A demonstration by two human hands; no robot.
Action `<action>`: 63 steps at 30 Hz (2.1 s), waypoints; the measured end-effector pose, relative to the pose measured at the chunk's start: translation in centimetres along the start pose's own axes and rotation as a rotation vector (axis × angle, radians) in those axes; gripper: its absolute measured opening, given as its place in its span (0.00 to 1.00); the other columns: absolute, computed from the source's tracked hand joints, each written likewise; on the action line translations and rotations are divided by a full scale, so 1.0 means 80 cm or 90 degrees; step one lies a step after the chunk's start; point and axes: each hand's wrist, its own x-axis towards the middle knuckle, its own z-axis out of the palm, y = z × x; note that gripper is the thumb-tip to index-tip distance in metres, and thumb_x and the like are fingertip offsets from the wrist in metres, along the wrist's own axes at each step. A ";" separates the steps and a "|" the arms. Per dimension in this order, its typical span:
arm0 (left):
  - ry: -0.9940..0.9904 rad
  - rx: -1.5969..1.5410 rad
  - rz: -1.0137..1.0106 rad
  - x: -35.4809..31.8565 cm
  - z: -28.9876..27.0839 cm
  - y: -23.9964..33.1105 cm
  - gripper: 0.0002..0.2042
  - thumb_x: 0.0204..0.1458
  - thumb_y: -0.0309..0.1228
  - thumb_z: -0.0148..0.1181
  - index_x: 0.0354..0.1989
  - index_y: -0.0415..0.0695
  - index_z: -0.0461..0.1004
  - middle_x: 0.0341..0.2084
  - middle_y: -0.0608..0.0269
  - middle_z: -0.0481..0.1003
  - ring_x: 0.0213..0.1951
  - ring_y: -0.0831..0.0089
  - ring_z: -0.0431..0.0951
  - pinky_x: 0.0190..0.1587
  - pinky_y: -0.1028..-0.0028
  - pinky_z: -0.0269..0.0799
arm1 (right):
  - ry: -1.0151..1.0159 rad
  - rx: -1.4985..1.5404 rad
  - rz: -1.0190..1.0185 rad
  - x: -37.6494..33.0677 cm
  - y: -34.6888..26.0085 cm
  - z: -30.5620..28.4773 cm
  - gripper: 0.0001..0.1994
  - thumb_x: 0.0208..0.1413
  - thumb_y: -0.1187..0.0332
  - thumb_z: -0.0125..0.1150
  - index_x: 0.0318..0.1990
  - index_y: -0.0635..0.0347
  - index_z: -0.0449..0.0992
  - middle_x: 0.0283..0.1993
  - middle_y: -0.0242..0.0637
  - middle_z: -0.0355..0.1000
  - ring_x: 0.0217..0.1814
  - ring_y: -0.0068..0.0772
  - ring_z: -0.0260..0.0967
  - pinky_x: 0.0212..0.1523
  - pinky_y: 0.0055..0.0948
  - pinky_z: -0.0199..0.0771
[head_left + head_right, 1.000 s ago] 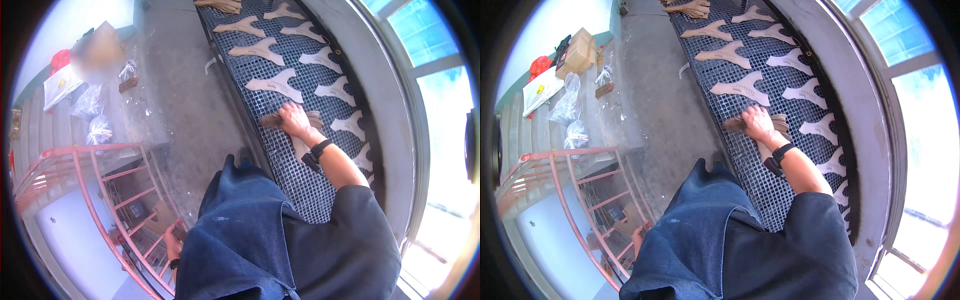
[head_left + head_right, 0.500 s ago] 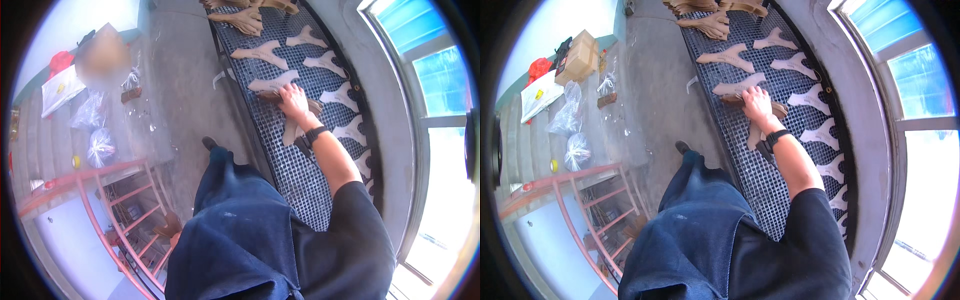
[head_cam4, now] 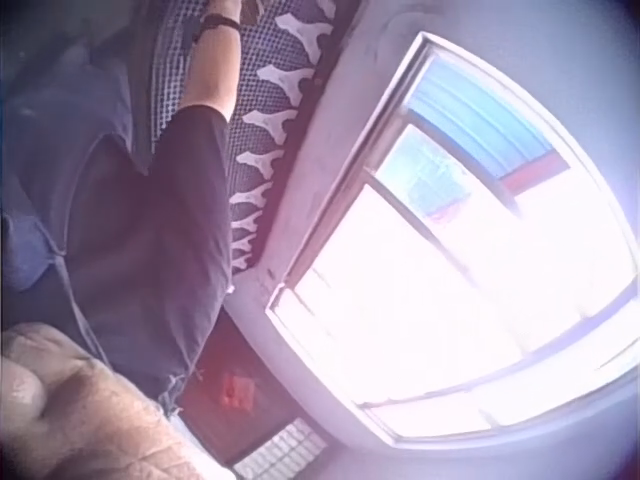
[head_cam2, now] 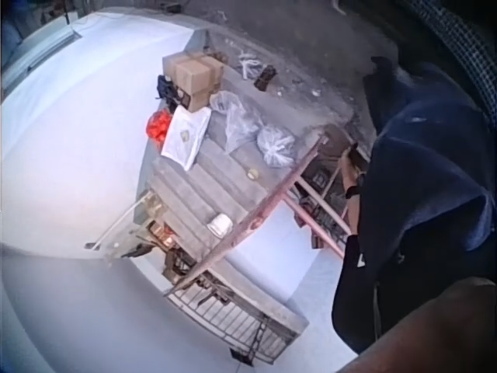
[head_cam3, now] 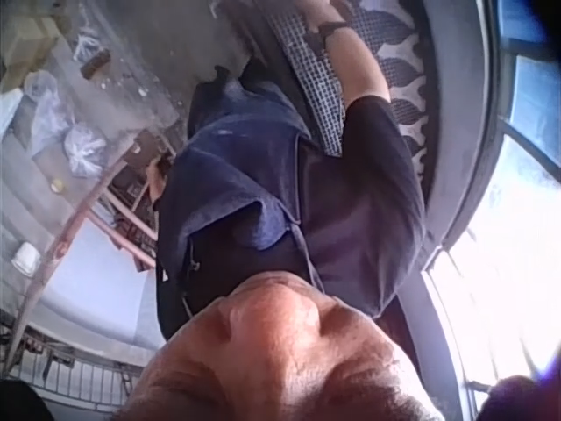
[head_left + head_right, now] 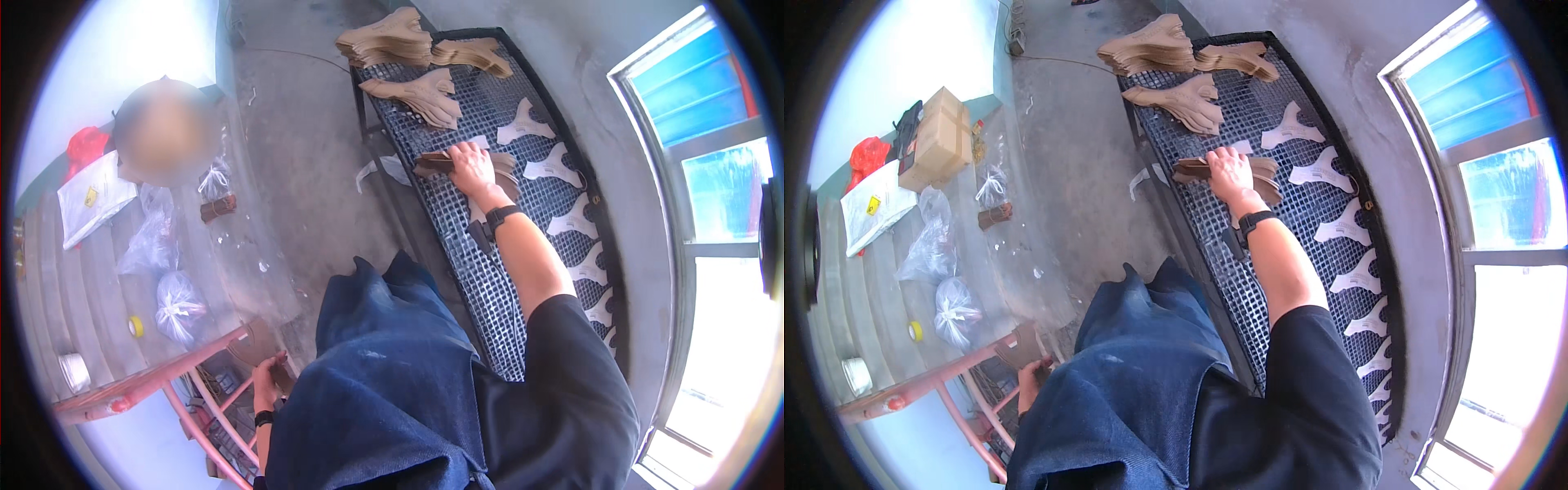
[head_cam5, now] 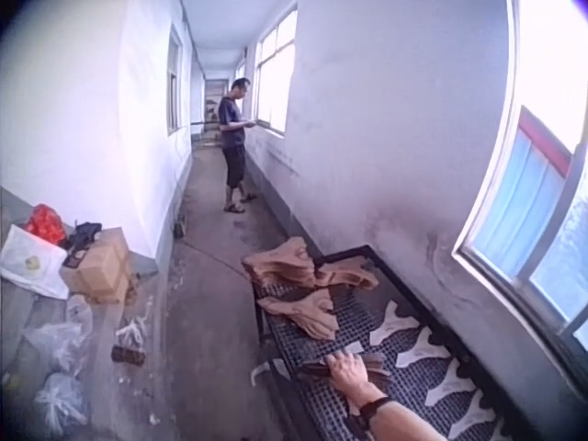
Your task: Applying adhesive or paint to shoe component patterns using a spray gun on a grid table.
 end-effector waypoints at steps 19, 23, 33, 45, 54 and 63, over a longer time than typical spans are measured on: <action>-0.062 0.488 -0.114 0.197 0.058 0.075 0.18 0.58 0.27 0.52 0.52 0.26 0.76 0.50 0.43 0.79 0.53 0.55 0.80 0.54 0.60 0.76 | -0.146 0.119 -0.024 0.222 0.023 -0.092 0.29 0.40 0.60 0.71 0.51 0.61 0.70 0.38 0.50 0.77 0.41 0.55 0.77 0.43 0.49 0.77; 0.024 0.232 -0.202 0.231 0.108 0.154 0.20 0.60 0.28 0.49 0.56 0.27 0.74 0.51 0.45 0.78 0.53 0.57 0.80 0.53 0.63 0.76 | -0.234 0.128 -0.114 0.343 0.013 -0.055 0.39 0.41 0.55 0.75 0.62 0.59 0.68 0.49 0.49 0.77 0.53 0.54 0.76 0.56 0.48 0.74; -0.024 0.113 -0.182 0.327 0.153 0.254 0.21 0.61 0.29 0.50 0.57 0.29 0.76 0.52 0.48 0.79 0.53 0.60 0.79 0.53 0.64 0.74 | -0.238 0.040 -0.078 0.374 -0.016 0.014 0.38 0.46 0.58 0.75 0.66 0.57 0.67 0.55 0.48 0.76 0.61 0.50 0.72 0.63 0.47 0.67; -0.297 0.650 -0.021 0.605 0.088 0.291 0.19 0.59 0.29 0.53 0.53 0.30 0.79 0.51 0.52 0.81 0.55 0.59 0.79 0.57 0.63 0.72 | -0.253 -0.013 -0.130 0.409 -0.089 0.000 0.46 0.51 0.57 0.73 0.77 0.37 0.54 0.72 0.41 0.64 0.66 0.44 0.71 0.63 0.44 0.69; -0.296 0.342 -0.094 0.640 0.140 0.398 0.16 0.56 0.28 0.54 0.48 0.33 0.81 0.46 0.54 0.82 0.53 0.62 0.79 0.55 0.65 0.71 | -0.278 0.018 -0.021 0.364 -0.058 0.004 0.32 0.61 0.68 0.55 0.73 0.34 0.60 0.63 0.40 0.66 0.60 0.43 0.73 0.59 0.44 0.74; -0.322 0.407 -0.147 0.633 0.184 0.396 0.17 0.55 0.27 0.55 0.50 0.32 0.79 0.47 0.55 0.81 0.50 0.67 0.79 0.54 0.67 0.72 | -0.321 -0.009 -0.175 0.382 -0.059 0.020 0.22 0.54 0.65 0.66 0.58 0.47 0.75 0.74 0.43 0.59 0.58 0.41 0.75 0.48 0.35 0.83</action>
